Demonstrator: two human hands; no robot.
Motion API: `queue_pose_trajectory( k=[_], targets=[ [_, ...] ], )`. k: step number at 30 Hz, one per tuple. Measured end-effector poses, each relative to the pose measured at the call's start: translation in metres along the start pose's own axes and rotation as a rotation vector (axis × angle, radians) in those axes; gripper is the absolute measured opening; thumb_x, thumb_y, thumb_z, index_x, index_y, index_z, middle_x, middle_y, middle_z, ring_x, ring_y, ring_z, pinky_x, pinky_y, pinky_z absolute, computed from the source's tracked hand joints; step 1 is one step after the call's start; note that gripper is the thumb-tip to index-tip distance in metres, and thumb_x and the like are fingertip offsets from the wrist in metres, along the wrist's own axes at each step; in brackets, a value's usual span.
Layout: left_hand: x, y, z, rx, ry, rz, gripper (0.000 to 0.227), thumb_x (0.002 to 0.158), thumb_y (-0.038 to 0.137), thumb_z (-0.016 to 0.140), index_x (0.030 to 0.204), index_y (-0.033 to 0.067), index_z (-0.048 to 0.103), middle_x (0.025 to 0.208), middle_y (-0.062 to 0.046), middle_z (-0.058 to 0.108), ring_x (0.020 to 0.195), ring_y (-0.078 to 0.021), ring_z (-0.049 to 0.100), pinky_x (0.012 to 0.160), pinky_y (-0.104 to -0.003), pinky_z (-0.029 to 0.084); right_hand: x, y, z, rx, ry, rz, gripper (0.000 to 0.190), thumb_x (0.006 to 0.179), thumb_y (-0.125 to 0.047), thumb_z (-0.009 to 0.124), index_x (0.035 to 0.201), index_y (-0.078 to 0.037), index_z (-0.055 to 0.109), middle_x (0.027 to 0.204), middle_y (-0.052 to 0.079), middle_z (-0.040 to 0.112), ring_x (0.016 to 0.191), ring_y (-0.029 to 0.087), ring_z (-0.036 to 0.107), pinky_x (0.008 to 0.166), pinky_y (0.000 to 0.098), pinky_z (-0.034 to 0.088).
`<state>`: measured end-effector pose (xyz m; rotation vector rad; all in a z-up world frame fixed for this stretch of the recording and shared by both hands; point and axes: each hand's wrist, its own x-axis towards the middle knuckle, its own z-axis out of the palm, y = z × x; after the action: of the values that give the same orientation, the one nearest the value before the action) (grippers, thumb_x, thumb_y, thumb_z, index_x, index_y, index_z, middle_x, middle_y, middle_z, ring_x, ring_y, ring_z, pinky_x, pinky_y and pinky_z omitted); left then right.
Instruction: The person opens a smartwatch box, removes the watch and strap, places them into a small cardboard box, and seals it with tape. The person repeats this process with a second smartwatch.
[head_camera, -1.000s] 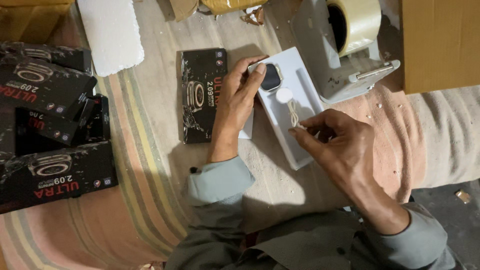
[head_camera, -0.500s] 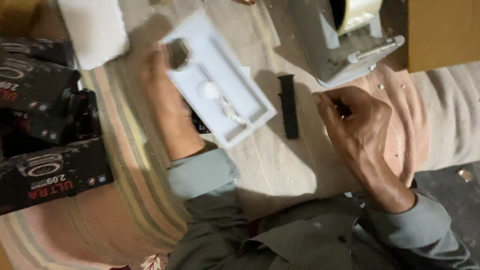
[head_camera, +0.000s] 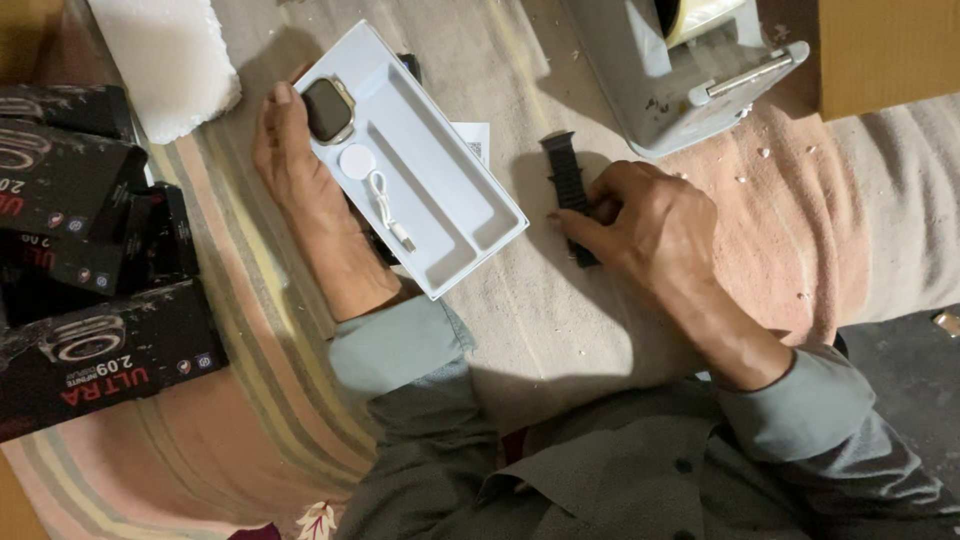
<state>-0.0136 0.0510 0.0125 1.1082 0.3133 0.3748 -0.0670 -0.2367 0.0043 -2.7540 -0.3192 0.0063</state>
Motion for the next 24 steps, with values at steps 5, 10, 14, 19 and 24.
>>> queue_pose_trajectory(
  k=[5, 10, 14, 19, 24],
  targets=[
    [-0.002, -0.013, -0.002, 0.031, -0.049, -0.013, 0.042, 0.101, 0.039, 0.059, 0.117, 0.0002, 0.065, 0.106, -0.010, 0.065, 0.099, -0.0203, 0.075, 0.081, -0.034, 0.066, 0.002, 0.014, -0.014, 0.221, -0.061, 0.098, 0.029, 0.089, -0.029, 0.084, 0.097, -0.002, 0.076, 0.081, 0.010, 0.076, 0.054, 0.012, 0.067, 0.041, 0.0259, 0.050],
    [0.007, -0.023, -0.005, 0.026, -0.122, 0.018, 0.041, 0.106, 0.034, 0.061, 0.118, -0.0045, 0.068, 0.106, -0.012, 0.065, 0.097, -0.0188, 0.067, 0.085, -0.033, 0.057, -0.002, 0.016, -0.029, 0.265, -0.105, 0.144, 0.025, 0.093, -0.022, 0.082, 0.097, 0.001, 0.075, 0.080, 0.013, 0.076, 0.055, 0.015, 0.070, 0.043, 0.0276, 0.054],
    [0.007, -0.028, -0.005, 0.044, -0.124, 0.001, 0.039, 0.106, 0.032, 0.060, 0.117, -0.0041, 0.069, 0.105, -0.010, 0.066, 0.097, -0.0176, 0.066, 0.085, -0.033, 0.056, -0.003, 0.014, -0.037, 0.388, -0.094, 0.176, 0.024, 0.092, -0.017, 0.079, 0.100, 0.004, 0.072, 0.080, 0.014, 0.075, 0.059, 0.016, 0.070, 0.049, 0.0275, 0.056],
    [0.008, -0.027, -0.002, 0.002, -0.126, -0.006, 0.038, 0.106, 0.031, 0.063, 0.117, -0.0045, 0.069, 0.105, -0.009, 0.066, 0.096, -0.0172, 0.066, 0.086, -0.032, 0.056, -0.001, 0.009, -0.037, 0.494, -0.043, 0.252, 0.021, 0.092, -0.014, 0.077, 0.103, 0.002, 0.072, 0.083, 0.013, 0.076, 0.063, 0.014, 0.070, 0.052, 0.0266, 0.056],
    [0.009, -0.033, -0.007, 0.018, -0.131, 0.000, 0.039, 0.105, 0.033, 0.064, 0.117, -0.0044, 0.068, 0.105, -0.010, 0.068, 0.096, -0.0174, 0.067, 0.086, -0.033, 0.057, 0.003, 0.000, -0.040, 0.466, -0.029, 0.241, 0.016, 0.101, -0.014, 0.070, 0.102, 0.001, 0.072, 0.075, 0.015, 0.072, 0.055, 0.014, 0.061, 0.044, 0.0302, 0.046]
  ],
)
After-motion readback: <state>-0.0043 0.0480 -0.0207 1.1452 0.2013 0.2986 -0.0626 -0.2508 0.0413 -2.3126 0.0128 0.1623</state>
